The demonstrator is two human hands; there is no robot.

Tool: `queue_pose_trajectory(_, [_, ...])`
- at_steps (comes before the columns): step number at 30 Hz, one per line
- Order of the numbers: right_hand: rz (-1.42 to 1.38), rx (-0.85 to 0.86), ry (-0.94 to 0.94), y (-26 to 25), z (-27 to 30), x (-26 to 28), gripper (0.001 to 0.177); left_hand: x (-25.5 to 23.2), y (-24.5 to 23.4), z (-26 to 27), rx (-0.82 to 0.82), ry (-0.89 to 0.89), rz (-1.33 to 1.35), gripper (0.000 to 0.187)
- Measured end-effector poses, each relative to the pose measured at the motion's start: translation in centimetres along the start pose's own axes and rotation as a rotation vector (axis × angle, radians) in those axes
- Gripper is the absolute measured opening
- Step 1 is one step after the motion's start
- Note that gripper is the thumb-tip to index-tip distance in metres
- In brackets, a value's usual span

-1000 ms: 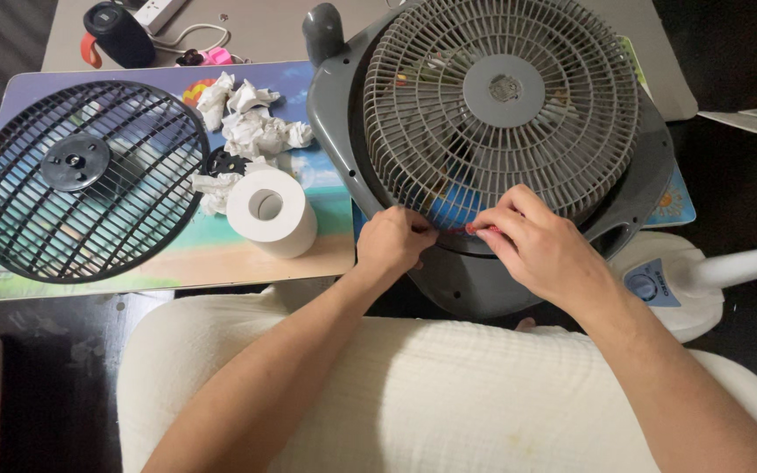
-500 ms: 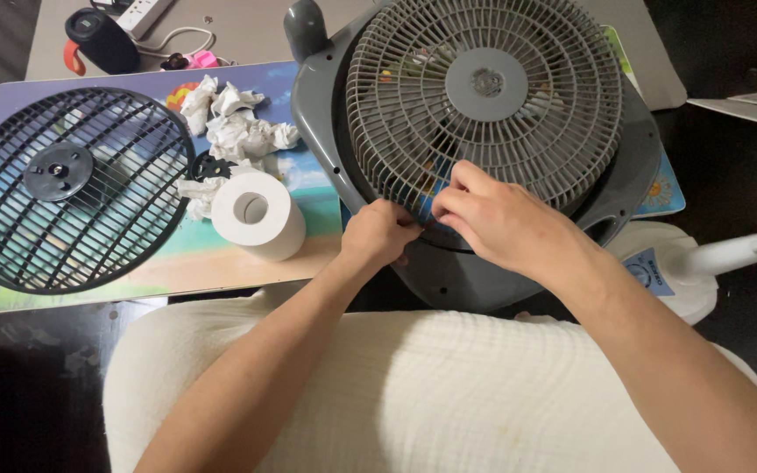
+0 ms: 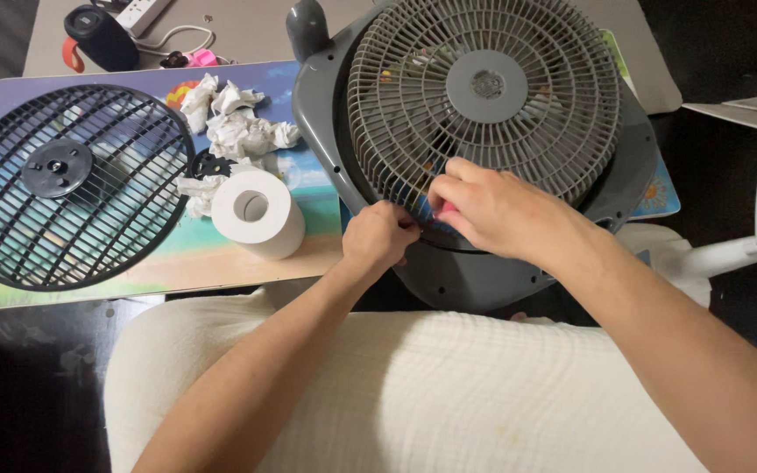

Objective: The person uses a red screwdriver to tighten screws on the front grill of a gray electric fan. They work around the perimeter of the grill, securing it to the fan housing.

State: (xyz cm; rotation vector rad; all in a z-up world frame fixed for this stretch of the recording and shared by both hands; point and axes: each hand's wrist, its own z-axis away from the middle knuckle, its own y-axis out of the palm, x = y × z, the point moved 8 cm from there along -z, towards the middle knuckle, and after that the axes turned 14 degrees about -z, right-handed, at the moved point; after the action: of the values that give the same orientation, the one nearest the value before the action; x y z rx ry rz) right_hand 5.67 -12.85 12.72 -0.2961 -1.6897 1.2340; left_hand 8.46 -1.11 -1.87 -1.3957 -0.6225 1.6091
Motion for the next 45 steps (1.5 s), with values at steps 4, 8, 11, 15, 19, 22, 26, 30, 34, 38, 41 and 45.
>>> queue_pose_trajectory(4, [0.012, 0.038, -0.063, 0.7, -0.6, 0.6, 0.013, 0.0, -0.1, 0.1, -0.031, 0.004, -0.015, 0.017])
queue_pose_trajectory(8, [0.043, 0.088, -0.063, 2.2, -0.3, 1.0, 0.012, 0.0, 0.0, 0.0, -0.033, -0.008, -0.029, 0.018])
queue_pose_trajectory(11, [0.034, 0.053, -0.082, 2.2, 0.0, 0.9, 0.012, 0.2, 0.1, 0.0, -0.035, 0.008, -0.039, 0.019])
queue_pose_trajectory(15, [-0.013, -0.013, -0.066, 1.4, 1.2, 0.1, 0.014, 0.2, 0.2, -0.3, -0.016, 0.037, 0.003, 0.021])
queue_pose_trajectory(19, [-0.156, -0.127, -0.01, 0.9, 3.3, -0.6, 0.013, 0.5, 0.3, -0.4, 0.031, 0.08, 0.169, 0.021])
queue_pose_trajectory(22, [-0.203, -0.206, -0.01, 0.7, 4.3, -0.8, 0.014, 0.6, 0.3, -0.2, 0.096, 0.135, 0.302, 0.02])
queue_pose_trajectory(26, [-0.201, -0.294, -0.083, -0.1, 4.7, -0.6, 0.015, -0.6, -1.4, 1.6, -0.091, 0.409, 0.181, 0.03])
queue_pose_trajectory(30, [-0.149, -0.308, -0.114, 0.1, 3.9, -0.3, 0.016, -0.5, -1.4, 4.3, -0.254, 0.336, 0.07, 0.032])
queue_pose_trajectory(34, [-0.103, -0.279, -0.126, 0.5, 3.5, 0.0, 0.016, -0.2, -2.5, 5.3, -0.365, 0.221, -0.066, 0.052])
queue_pose_trajectory(38, [-0.077, -0.257, -0.108, 0.6, 3.2, 0.3, 0.017, 0.0, -3.2, 5.3, -0.338, 0.115, -0.21, 0.056])
queue_pose_trajectory(41, [-0.172, -0.388, -0.113, -0.9, 4.1, 0.2, 0.025, -0.4, -3.6, 5.3, -0.387, 0.161, -0.231, 0.06])
queue_pose_trajectory(45, [-0.586, -0.641, 0.104, -2.5, 5.9, -3.6, 0.027, -1.0, -3.3, 5.2, -0.433, 0.32, -0.244, 0.061])
